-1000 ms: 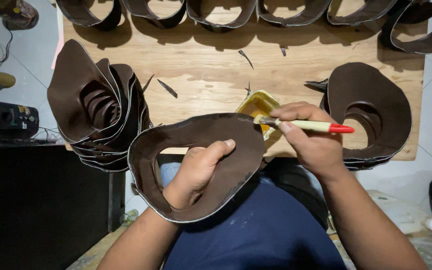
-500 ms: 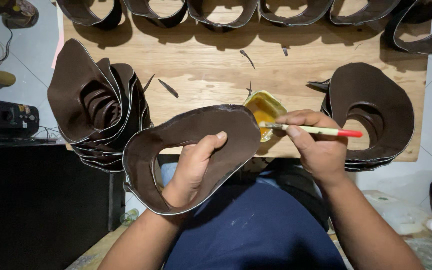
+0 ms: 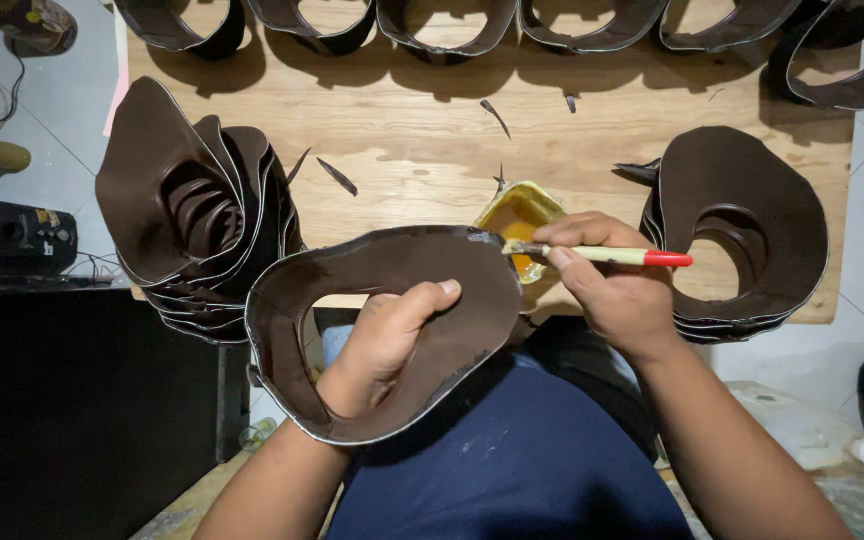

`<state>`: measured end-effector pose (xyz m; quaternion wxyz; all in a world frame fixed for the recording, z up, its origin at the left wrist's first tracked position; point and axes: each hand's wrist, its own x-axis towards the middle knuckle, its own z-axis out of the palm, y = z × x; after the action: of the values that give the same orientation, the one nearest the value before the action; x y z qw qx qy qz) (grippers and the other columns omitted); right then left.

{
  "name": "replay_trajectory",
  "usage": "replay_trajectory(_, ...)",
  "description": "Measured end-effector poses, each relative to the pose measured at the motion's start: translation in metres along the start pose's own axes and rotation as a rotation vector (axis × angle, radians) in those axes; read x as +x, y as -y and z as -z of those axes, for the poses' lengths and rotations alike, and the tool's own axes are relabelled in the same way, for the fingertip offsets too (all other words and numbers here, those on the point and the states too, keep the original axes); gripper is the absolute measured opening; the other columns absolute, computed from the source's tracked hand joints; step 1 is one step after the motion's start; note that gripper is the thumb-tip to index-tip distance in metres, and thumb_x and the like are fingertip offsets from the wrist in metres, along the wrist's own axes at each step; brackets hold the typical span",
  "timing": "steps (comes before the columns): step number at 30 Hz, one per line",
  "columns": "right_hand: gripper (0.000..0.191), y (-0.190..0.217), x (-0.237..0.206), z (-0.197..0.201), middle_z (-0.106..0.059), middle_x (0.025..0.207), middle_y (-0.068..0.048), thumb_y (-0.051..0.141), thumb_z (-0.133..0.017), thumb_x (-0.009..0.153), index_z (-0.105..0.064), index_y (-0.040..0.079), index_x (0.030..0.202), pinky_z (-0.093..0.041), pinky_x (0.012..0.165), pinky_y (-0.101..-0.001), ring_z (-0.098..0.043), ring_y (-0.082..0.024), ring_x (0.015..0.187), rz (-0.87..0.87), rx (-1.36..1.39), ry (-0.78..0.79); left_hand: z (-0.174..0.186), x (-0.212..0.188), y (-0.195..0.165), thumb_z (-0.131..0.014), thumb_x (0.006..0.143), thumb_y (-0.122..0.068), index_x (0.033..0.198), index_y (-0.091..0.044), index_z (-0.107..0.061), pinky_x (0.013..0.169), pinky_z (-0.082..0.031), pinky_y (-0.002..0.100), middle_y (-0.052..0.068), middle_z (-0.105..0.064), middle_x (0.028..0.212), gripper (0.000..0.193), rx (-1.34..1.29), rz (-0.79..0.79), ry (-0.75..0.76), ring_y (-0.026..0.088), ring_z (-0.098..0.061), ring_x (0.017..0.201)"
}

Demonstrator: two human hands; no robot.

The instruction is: The person sits at a workbench and uses a brush to apply yellow adhesive from a small container onto the edges of curved shoe upper components. They rotate each component to coat its edge, then set finished pieces on a growing stack of completed uppers on the table.

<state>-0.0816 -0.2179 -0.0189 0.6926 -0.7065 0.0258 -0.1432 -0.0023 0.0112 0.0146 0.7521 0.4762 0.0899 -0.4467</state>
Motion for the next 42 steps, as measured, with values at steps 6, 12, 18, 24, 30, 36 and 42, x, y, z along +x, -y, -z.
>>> replay_trajectory(6, 0.019, 0.002, 0.010, 0.001, -0.075, 0.117, -0.009, 0.006, -0.070, 0.094, -0.072, 0.002, 0.113, -0.055, 0.071, -0.0327, -0.070, -0.019, 0.098, -0.269, -0.083, -0.040, 0.016, 0.016, 0.009, -0.056, 0.107, -0.029, 0.117, 0.004, -0.074, 0.090, -0.051, 0.027, 0.011, -0.079, 0.104, 0.040, 0.914, 0.029, -0.110, 0.012, -0.070, 0.100)
replay_trajectory(12, 0.016, -0.022, 0.030, 0.013, -0.064, 0.134, -0.015, 0.019, -0.080, 0.091, -0.078, 0.008, 0.102, -0.042, 0.110, -0.0446, -0.052, -0.034, 0.129, 0.174, -0.826, 0.004, 0.020, 0.022, 0.006, -0.053, 0.100, -0.012, 0.143, 0.000, -0.050, 0.083, -0.055, 0.027, 0.006, -0.067, 0.110, 0.045, 0.469, -0.481, -0.105, 0.012, -0.064, 0.094)
replay_trajectory(18, 0.016, -0.032, 0.037, 0.003, -0.056, 0.143, -0.019, 0.028, -0.084, 0.084, -0.081, 0.016, 0.095, -0.026, 0.113, -0.0559, -0.039, -0.044, 0.138, 0.255, -1.006, 0.049, 0.015, 0.009, 0.003, -0.051, 0.100, -0.008, 0.130, 0.003, -0.060, 0.082, -0.057, 0.030, 0.009, -0.070, 0.106, 0.033, 0.298, -0.354, -0.091, 0.016, -0.067, 0.091)
replay_trajectory(24, 0.027, 0.002, 0.010, 0.020, -0.061, 0.133, -0.020, 0.027, -0.080, 0.094, -0.075, 0.007, 0.112, -0.053, 0.094, -0.0422, -0.063, -0.035, 0.113, 0.238, -0.868, -0.046, 0.028, 0.032, 0.024, -0.050, 0.099, -0.011, 0.126, 0.000, -0.059, 0.086, -0.059, 0.035, 0.010, -0.071, 0.111, 0.031, -0.355, -0.063, -0.059, 0.020, -0.070, 0.097)
replay_trajectory(30, 0.019, 0.005, -0.004, 0.021, -0.075, 0.101, -0.015, 0.013, -0.066, 0.101, -0.067, -0.002, 0.112, -0.061, 0.082, -0.0337, -0.074, -0.022, 0.089, -0.276, -0.083, -0.161, 0.043, 0.046, 0.048, -0.051, 0.105, -0.014, 0.128, 0.005, -0.059, 0.086, -0.058, 0.036, 0.015, -0.069, 0.113, 0.031, -0.369, 0.026, 0.179, 0.023, -0.070, 0.098)
replay_trajectory(36, 0.016, -0.009, -0.007, 0.011, -0.075, 0.108, -0.014, 0.008, -0.063, 0.102, -0.062, -0.003, 0.113, -0.058, 0.093, -0.0309, -0.072, -0.017, 0.101, -0.147, -0.009, -0.119, 0.026, 0.046, 0.047, -0.053, 0.099, -0.013, 0.130, 0.001, -0.060, 0.089, -0.058, 0.036, 0.013, -0.070, 0.115, 0.035, -0.297, 0.094, 0.099, 0.021, -0.070, 0.100)
replay_trajectory(42, 0.011, -0.010, -0.004, 0.012, -0.068, 0.116, -0.011, 0.007, -0.061, 0.104, -0.059, 0.000, 0.112, -0.059, 0.097, -0.0305, -0.068, -0.015, 0.106, -0.017, 0.069, -0.085, 0.010, 0.038, 0.036, -0.055, 0.094, -0.012, 0.135, -0.001, -0.057, 0.090, -0.057, 0.036, 0.014, -0.068, 0.119, 0.043, -0.122, 0.028, 0.008, 0.022, -0.068, 0.104)
